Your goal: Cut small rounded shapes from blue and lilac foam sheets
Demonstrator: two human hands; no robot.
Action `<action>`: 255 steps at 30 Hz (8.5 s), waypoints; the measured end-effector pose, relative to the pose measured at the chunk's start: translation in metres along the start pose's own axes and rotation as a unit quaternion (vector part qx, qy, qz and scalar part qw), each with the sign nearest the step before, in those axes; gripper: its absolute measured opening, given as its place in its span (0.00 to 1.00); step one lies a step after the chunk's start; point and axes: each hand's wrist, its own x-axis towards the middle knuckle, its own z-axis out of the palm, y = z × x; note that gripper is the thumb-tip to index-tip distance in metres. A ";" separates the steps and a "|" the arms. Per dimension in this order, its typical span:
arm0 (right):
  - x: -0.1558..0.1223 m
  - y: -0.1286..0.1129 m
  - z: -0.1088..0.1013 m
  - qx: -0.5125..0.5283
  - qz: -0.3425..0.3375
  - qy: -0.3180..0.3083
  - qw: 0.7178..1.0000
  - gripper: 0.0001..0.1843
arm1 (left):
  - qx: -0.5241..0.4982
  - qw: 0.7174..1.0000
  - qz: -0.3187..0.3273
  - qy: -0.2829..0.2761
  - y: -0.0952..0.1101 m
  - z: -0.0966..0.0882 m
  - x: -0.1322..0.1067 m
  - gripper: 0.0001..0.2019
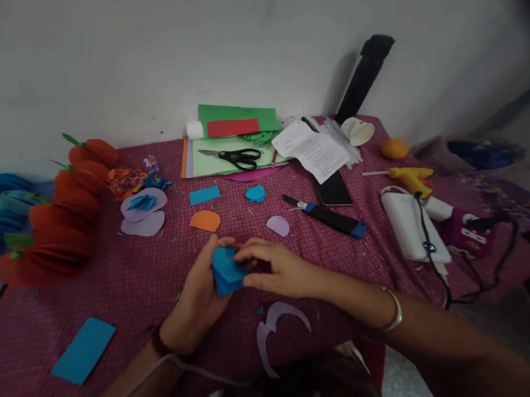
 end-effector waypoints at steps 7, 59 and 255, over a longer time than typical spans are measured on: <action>0.003 0.007 0.001 0.070 0.012 0.038 0.997 0.13 | 0.026 0.998 0.037 -0.032 0.000 -0.008 -0.005 0.11; 0.054 -0.008 0.001 0.224 0.139 0.049 0.963 0.10 | 0.180 0.945 0.267 -0.055 0.019 -0.023 0.012 0.12; -0.006 -0.019 -0.022 0.062 -0.139 0.200 0.968 0.06 | 0.324 0.884 0.322 -0.095 0.004 -0.008 0.007 0.32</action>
